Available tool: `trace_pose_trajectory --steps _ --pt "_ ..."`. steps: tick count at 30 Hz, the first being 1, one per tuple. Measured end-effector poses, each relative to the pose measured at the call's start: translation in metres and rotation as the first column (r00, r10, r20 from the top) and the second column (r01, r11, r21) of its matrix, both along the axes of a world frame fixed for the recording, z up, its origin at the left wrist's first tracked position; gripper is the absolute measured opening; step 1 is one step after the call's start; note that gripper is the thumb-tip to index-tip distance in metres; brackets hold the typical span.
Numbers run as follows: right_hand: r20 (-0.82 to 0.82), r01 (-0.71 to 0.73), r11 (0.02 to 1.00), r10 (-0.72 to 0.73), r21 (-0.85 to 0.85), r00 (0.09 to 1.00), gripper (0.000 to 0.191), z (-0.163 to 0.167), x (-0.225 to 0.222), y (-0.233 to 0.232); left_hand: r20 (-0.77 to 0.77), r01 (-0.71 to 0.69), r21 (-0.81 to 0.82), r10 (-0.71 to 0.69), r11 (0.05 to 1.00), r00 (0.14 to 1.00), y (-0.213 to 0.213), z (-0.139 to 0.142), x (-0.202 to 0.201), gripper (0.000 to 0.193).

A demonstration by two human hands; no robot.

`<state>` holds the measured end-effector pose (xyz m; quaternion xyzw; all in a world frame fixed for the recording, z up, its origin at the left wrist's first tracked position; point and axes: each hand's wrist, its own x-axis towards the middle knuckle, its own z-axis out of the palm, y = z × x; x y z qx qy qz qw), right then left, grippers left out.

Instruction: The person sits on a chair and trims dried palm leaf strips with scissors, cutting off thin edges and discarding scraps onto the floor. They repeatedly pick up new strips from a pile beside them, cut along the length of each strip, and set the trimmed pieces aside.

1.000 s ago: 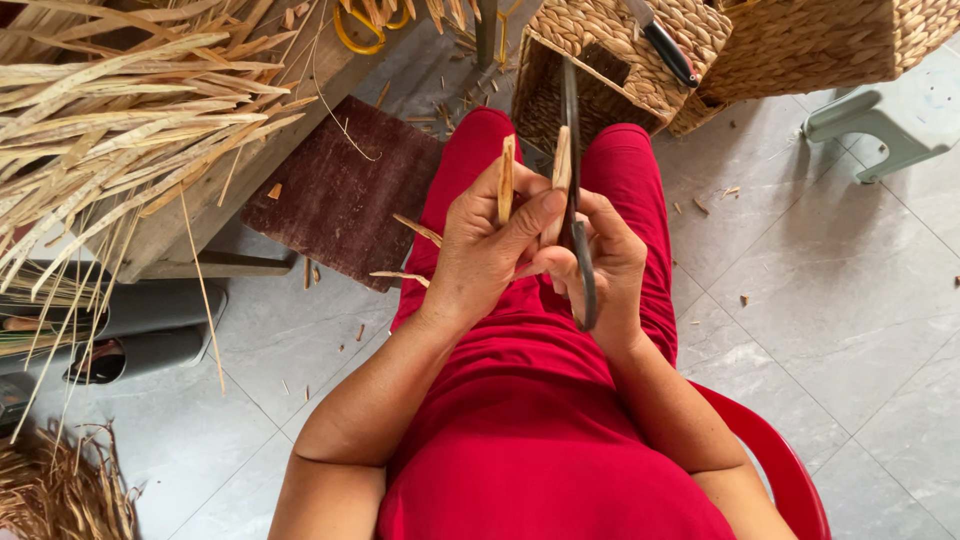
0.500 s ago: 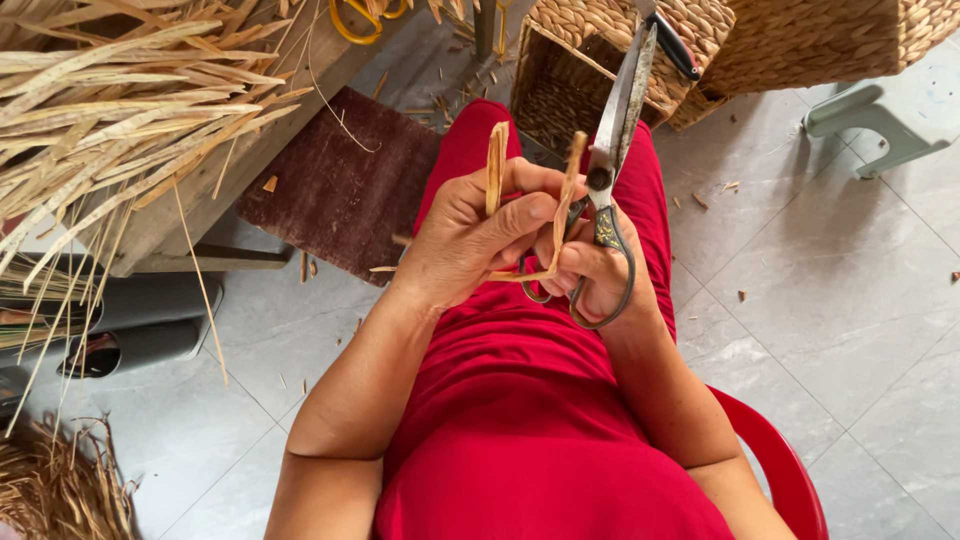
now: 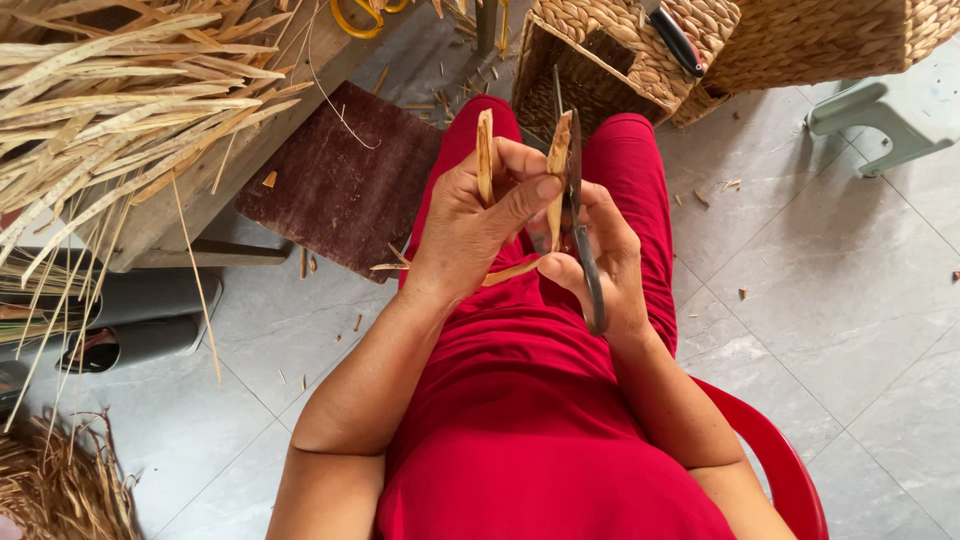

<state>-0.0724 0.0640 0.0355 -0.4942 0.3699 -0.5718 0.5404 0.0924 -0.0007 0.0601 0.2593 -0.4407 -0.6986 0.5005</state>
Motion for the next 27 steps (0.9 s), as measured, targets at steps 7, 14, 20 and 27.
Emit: trace_pose_trajectory --steps 7,14,20,27 --pt "-0.021 0.025 0.998 -0.026 -0.060 0.999 0.061 -0.005 0.000 0.002 -0.014 0.046 0.010 -0.045 0.999 0.999 -0.001 -0.001 -0.001 0.017" --pt "0.083 0.070 0.997 -0.066 -0.044 0.994 0.061 -0.008 0.005 0.003 0.040 -0.007 0.029 0.006 1.000 0.999 0.001 -0.001 -0.004 0.016" --pt "0.035 0.119 0.993 -0.119 -0.006 0.992 0.049 -0.006 0.003 0.001 -0.021 -0.005 -0.009 0.005 1.000 1.000 -0.002 -0.013 -0.001 0.016" --pt "0.022 0.227 0.973 -0.226 -0.042 0.974 0.045 -0.008 -0.016 -0.010 0.004 -0.496 -0.088 0.499 0.864 0.867 -0.008 0.034 0.139 0.013"
